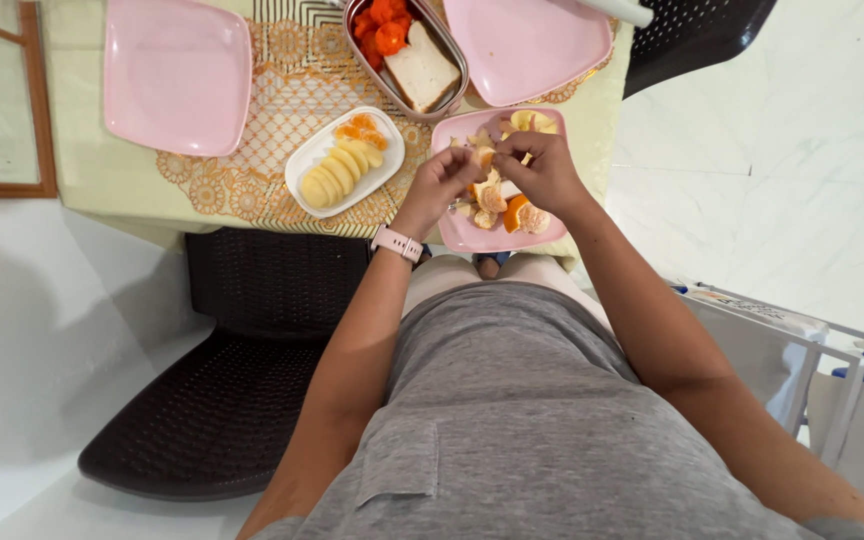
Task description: Peeling an orange and breaking it into segments to place on a plate.
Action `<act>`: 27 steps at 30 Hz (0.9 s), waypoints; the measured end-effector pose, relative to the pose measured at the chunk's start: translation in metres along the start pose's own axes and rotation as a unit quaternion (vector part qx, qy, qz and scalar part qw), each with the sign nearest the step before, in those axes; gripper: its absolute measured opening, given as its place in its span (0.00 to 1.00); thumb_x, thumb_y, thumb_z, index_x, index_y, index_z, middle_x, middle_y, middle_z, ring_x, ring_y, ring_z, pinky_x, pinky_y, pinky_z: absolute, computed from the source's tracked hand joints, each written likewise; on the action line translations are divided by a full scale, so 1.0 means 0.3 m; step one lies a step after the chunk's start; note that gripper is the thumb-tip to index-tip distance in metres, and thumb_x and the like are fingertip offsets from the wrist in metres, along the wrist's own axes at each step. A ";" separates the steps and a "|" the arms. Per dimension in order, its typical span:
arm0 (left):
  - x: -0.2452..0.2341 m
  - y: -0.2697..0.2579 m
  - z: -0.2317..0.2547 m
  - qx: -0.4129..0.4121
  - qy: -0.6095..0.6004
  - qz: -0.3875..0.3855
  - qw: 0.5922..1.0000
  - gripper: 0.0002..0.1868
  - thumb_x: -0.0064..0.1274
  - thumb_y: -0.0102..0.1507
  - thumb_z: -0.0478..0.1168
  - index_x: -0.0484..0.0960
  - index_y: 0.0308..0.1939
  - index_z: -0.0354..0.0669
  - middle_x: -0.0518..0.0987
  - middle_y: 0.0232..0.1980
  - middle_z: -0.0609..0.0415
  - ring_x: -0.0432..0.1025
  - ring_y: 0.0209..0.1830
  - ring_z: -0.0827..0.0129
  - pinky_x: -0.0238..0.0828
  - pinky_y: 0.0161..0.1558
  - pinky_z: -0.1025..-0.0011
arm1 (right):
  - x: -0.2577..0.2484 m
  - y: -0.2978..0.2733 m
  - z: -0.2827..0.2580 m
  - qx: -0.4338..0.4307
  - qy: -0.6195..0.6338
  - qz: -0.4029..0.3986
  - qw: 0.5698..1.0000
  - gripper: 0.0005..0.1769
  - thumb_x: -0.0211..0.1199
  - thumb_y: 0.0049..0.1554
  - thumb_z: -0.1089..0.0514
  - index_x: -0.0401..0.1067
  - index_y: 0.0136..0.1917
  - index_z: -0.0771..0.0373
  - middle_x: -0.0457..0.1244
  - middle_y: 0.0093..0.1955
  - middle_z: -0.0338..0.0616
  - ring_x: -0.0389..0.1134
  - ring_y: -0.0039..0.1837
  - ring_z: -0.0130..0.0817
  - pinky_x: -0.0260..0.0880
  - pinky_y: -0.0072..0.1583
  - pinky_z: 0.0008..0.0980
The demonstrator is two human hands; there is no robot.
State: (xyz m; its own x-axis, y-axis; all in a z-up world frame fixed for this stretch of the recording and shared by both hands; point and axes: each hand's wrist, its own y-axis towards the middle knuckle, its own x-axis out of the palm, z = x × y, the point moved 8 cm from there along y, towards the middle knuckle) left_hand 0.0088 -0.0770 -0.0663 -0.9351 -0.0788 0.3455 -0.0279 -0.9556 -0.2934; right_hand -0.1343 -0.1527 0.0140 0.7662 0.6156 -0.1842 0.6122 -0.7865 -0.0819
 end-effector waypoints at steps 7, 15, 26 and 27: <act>0.060 -0.005 0.052 0.095 0.086 -0.010 0.992 0.13 0.54 0.69 0.31 0.74 0.57 0.38 0.79 0.48 0.59 0.73 0.45 0.78 0.73 0.47 0.77 | -0.019 -0.014 -0.046 -0.027 -0.074 0.046 0.996 0.03 0.64 0.58 0.66 0.75 0.42 0.68 0.66 0.36 0.36 0.63 0.39 0.19 0.65 0.42 0.23; -0.015 -0.019 0.128 0.161 -0.022 0.015 0.987 0.13 0.59 0.70 0.31 0.74 0.56 0.37 0.78 0.49 0.59 0.73 0.50 0.79 0.74 0.51 0.78 | -0.040 -0.030 -0.014 0.006 -0.105 0.003 0.994 0.05 0.62 0.60 0.64 0.78 0.44 0.66 0.71 0.38 0.38 0.69 0.40 0.22 0.69 0.43 0.25; 0.023 -0.061 0.224 0.142 0.188 0.086 0.968 0.15 0.62 0.64 0.33 0.82 0.55 0.39 0.83 0.47 0.58 0.77 0.40 0.78 0.77 0.40 0.78 | -0.022 -0.022 -0.191 -0.079 -0.152 0.000 0.985 0.12 0.67 0.60 0.64 0.77 0.58 0.63 0.69 0.50 0.42 0.72 0.46 0.30 0.68 0.45 0.29; 0.024 -0.065 0.245 0.158 0.211 0.092 0.960 0.15 0.62 0.63 0.33 0.82 0.54 0.38 0.84 0.48 0.58 0.78 0.39 0.77 0.78 0.39 0.78 | -0.020 -0.017 -0.187 -0.070 -0.128 -0.011 0.989 0.11 0.66 0.61 0.64 0.78 0.58 0.61 0.69 0.50 0.41 0.72 0.46 0.29 0.67 0.45 0.29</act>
State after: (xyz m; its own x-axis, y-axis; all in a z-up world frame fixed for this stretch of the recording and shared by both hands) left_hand 0.0285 -0.0797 0.0075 -0.9755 -0.1968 -0.0982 0.1984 -0.9801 -0.0070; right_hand -0.1311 -0.1494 0.0704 0.6888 0.5857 -0.4272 0.6631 -0.7471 0.0450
